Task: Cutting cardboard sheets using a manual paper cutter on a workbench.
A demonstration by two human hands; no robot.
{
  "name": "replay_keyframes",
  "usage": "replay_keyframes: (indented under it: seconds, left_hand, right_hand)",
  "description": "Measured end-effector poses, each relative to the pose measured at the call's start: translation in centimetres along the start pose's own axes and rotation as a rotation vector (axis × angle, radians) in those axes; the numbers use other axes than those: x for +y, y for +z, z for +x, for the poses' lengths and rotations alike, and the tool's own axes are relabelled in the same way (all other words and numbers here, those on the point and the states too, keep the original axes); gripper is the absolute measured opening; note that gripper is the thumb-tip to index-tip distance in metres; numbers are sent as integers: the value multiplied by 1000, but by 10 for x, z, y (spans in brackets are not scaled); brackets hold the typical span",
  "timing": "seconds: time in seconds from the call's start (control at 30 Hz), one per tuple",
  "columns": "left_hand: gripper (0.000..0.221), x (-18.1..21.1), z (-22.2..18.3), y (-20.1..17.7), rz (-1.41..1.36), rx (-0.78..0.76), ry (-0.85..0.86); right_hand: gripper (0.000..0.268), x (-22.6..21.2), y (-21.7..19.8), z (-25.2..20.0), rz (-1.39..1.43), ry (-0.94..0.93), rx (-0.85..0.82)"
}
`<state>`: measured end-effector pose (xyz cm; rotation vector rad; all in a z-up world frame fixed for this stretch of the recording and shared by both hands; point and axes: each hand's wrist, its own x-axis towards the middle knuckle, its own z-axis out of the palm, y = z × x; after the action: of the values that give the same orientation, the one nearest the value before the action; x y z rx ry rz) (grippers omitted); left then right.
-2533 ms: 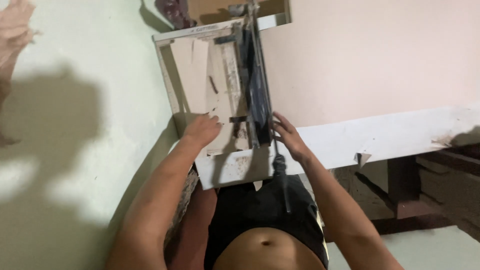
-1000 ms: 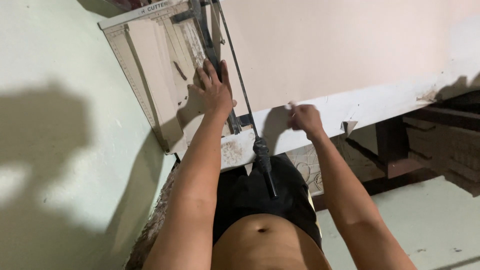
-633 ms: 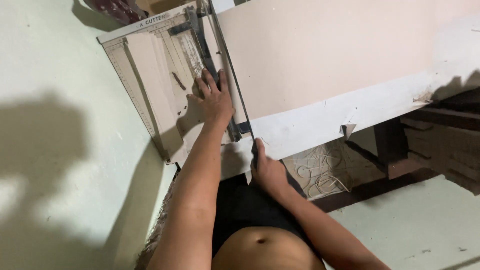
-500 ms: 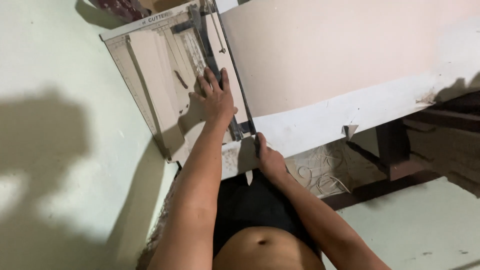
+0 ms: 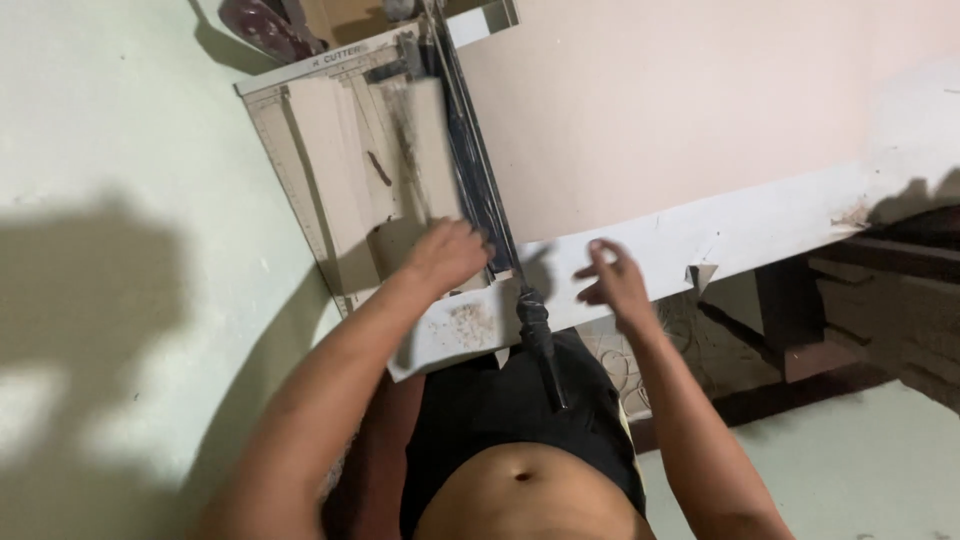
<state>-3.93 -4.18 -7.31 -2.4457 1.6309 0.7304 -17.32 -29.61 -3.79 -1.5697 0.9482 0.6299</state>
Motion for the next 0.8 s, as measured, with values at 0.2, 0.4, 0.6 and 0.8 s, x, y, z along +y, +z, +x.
replay_keyframes:
  seconds: [0.2, 0.4, 0.6, 0.8]
  left_hand:
    - [12, -61, -65, 47, 169, -305, -122]
    - [39, -71, -77, 29, 38, -261, -192]
    - [66, -35, -11, -44, -528, -17, -574]
    - [118, -21, 42, -25, -611, -96, -727]
  right_hand:
    - [108, -6, -15, 51, 444, 147, 45]
    - [30, 55, -8, 58, 785, -35, 164]
    - [36, 79, 34, 82, 472, -170, 192]
    - [33, 36, 33, 73, 308, -172, 207]
